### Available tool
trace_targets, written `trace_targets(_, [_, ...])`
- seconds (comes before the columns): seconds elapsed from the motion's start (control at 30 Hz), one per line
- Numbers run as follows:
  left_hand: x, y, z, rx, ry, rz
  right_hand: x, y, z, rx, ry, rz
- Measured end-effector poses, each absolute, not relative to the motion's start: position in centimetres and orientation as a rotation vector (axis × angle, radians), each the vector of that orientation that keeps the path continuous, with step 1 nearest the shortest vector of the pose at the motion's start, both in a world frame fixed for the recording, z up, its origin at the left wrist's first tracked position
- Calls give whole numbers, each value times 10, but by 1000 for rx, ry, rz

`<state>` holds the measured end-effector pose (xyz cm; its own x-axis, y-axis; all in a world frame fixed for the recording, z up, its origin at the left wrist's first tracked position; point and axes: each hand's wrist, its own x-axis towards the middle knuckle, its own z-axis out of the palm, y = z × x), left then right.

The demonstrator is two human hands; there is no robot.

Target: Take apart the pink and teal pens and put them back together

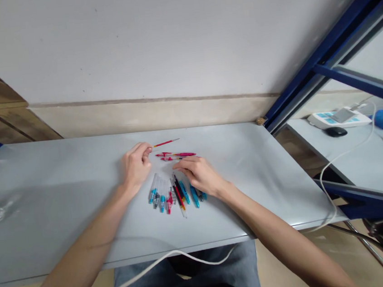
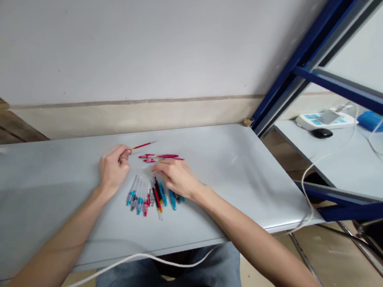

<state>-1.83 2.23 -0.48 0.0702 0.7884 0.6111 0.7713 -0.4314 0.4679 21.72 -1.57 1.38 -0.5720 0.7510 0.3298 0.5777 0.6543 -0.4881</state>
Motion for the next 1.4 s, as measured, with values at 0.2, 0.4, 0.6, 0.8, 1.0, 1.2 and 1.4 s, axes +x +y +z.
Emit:
trace_targets(0.2, [-13,17,-4,2317,1613,1277,217,-15,17,-974,-2348,658])
trace_targets(0.4, [-9,8,1,2445,1554,1210,210,-16,14,-695,-2355,896])
trace_targets(0.6, [-1,3,3,2431,1491,1186,209,-17,17,-734,-2379,931])
trace_targets(0.8, [1,2,1,2367,1464,1144,207,-18,14,-720,-2402,881])
trace_targets(1.0, [1,4,0,2367,1501,1115,206,-19,14,-712,-2471,811])
trace_targets(1.2, [2,3,0,2371,1498,1111,207,-19,10,-720,-2479,775])
trace_targets(1.4, [3,1,1,2373,1490,1121,206,-23,8,-731,-2494,759])
